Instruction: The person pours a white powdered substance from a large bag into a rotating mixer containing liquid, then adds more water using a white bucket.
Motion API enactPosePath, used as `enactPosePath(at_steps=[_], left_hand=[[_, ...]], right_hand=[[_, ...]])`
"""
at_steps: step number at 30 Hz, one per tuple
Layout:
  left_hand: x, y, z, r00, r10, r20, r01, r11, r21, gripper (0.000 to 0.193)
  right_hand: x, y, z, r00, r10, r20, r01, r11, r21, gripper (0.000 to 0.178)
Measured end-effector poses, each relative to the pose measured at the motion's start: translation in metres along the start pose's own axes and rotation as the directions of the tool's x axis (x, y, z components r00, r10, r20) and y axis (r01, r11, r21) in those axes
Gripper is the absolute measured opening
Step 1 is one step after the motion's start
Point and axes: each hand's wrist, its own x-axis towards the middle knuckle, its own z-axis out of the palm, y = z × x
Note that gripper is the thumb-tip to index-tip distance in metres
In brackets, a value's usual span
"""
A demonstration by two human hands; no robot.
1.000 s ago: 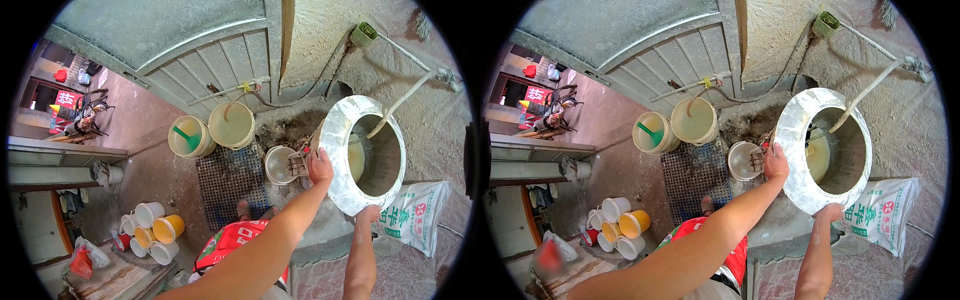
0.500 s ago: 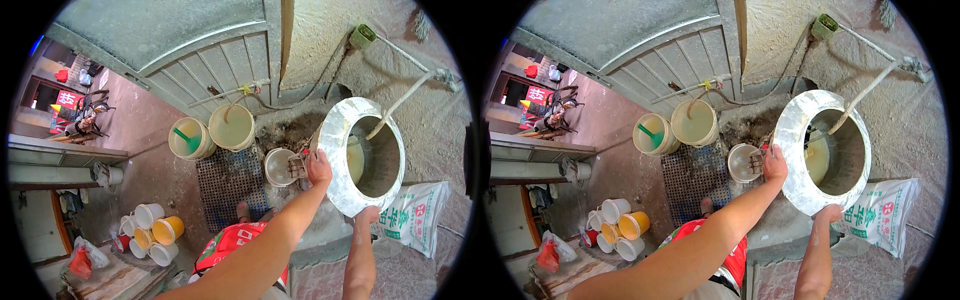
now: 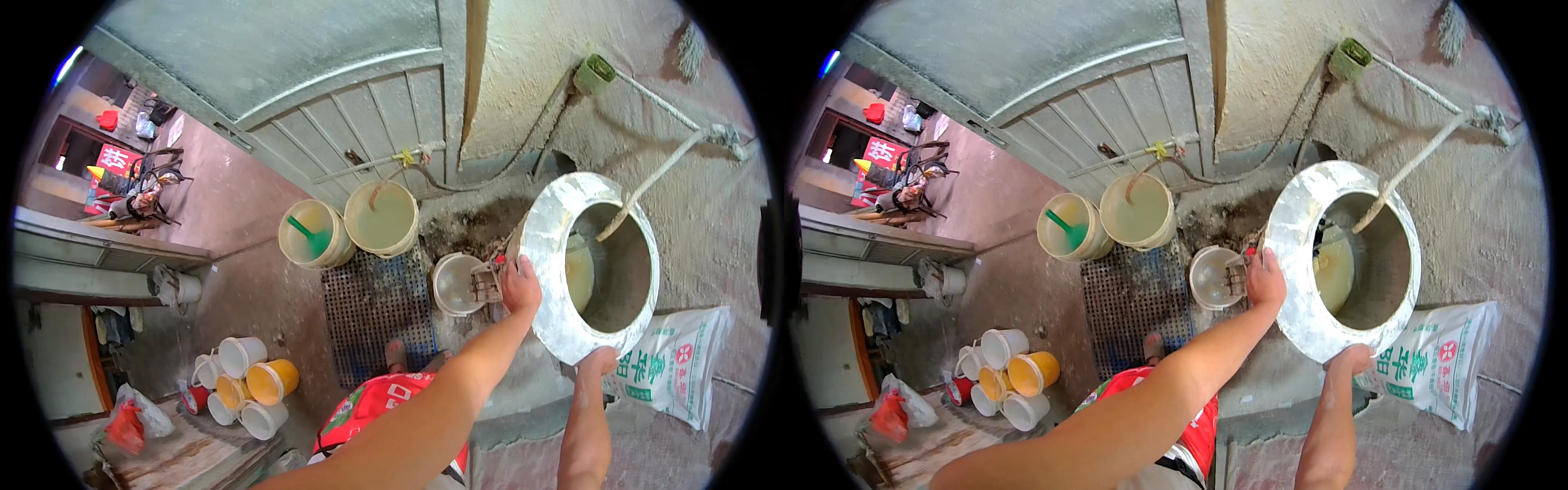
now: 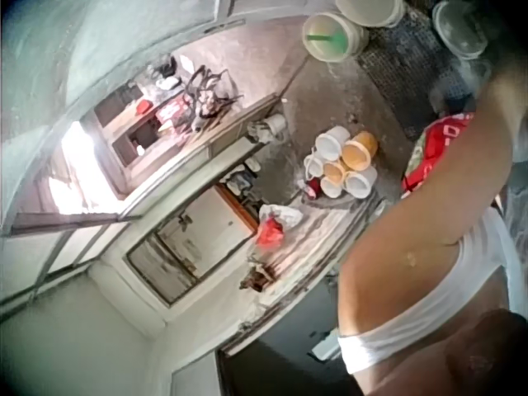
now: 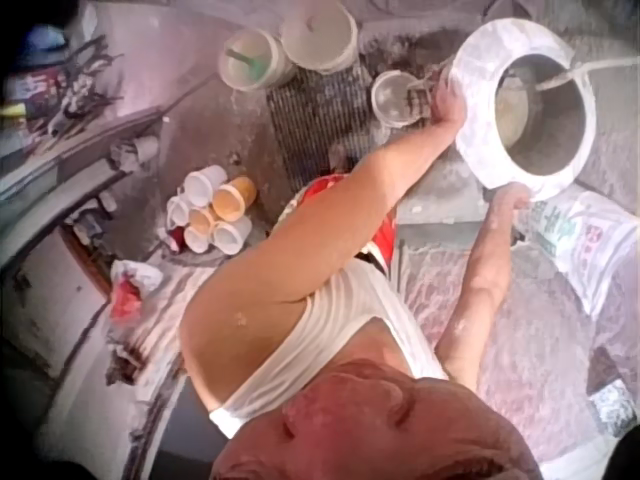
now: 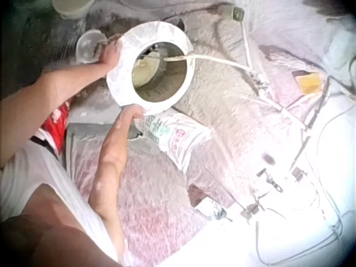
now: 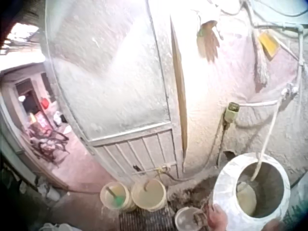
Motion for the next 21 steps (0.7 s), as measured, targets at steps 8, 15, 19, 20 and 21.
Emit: enactPosePath(at_steps=[8, 15, 19, 20, 21], left_hand=[[-0.007, 0.003, -0.007, 0.999, 0.032, 0.028, -0.032, 0.999, -0.006, 0.062], [0.025, -0.027, -0.036, 0.965, -0.037, 0.260, 0.053, 0.997, -0.056, 0.072], [0.024, -0.054, -0.113, 0.857, -0.088, 0.508, 0.178, 0.975, -0.131, 0.049], [0.020, -0.052, -0.131, 0.762, -0.207, 0.613, 0.372, 0.915, -0.153, 0.046], [0.035, -0.079, -0.148, 0.784, -0.160, 0.600, 0.292, 0.948, -0.128, 0.040]], right_hand=[[0.039, 0.041, 0.000, 0.772, -0.561, 0.298, 0.527, 0.304, -0.793, 0.021], [0.039, 0.043, 0.017, 0.839, -0.525, 0.144, 0.473, 0.571, -0.671, 0.020], [0.040, 0.036, 0.020, 0.855, -0.514, 0.070, 0.435, 0.636, -0.638, 0.020], [0.046, 0.032, 0.018, 0.865, -0.501, 0.041, 0.410, 0.657, -0.632, 0.020], [0.039, 0.033, 0.023, 0.863, -0.502, 0.052, 0.422, 0.661, -0.621, 0.020]])
